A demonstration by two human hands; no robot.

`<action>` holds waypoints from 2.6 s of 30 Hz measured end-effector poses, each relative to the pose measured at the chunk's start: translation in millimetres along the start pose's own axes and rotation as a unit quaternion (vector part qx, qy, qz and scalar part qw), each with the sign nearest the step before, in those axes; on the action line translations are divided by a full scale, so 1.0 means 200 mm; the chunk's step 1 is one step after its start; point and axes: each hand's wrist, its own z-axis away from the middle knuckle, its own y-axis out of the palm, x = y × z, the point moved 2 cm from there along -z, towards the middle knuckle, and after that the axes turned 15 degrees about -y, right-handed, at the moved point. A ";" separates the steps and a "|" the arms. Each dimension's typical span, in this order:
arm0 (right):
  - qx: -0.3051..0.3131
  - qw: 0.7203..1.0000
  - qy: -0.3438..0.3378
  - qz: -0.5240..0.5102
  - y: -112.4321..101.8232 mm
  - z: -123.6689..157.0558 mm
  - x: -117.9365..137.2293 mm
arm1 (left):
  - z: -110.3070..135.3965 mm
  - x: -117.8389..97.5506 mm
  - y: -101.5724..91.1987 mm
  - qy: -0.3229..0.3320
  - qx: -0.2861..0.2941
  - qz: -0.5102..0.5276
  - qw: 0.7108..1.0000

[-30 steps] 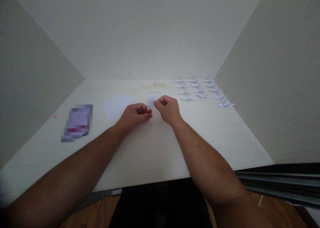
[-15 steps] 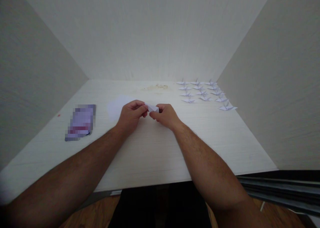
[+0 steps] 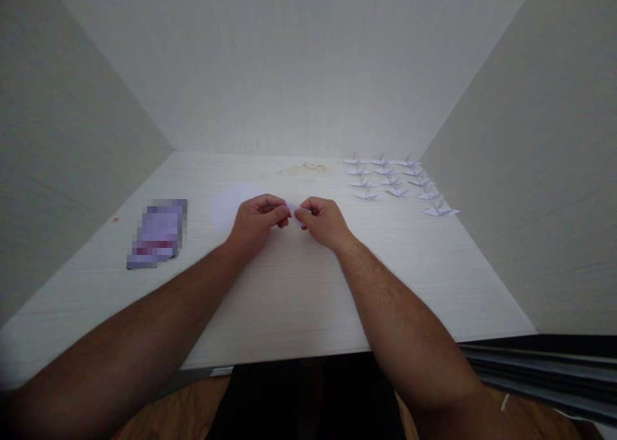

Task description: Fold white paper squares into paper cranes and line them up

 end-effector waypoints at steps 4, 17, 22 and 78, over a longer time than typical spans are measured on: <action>0.022 1.000 -0.003 -0.003 -0.01 0.00 0.00 | 0.00 0.00 -0.01 -0.018 0.014 0.007 1.000; 0.028 0.991 -0.072 0.113 -0.01 0.00 0.00 | 0.00 0.01 -0.01 -0.021 0.012 0.030 0.999; 0.024 0.987 -0.081 0.137 -0.01 0.01 0.01 | -0.02 0.03 -0.01 -0.012 0.003 0.042 0.999; -0.079 0.993 0.013 0.082 -0.02 0.04 0.02 | -0.04 0.07 0.03 0.040 0.025 -0.016 0.999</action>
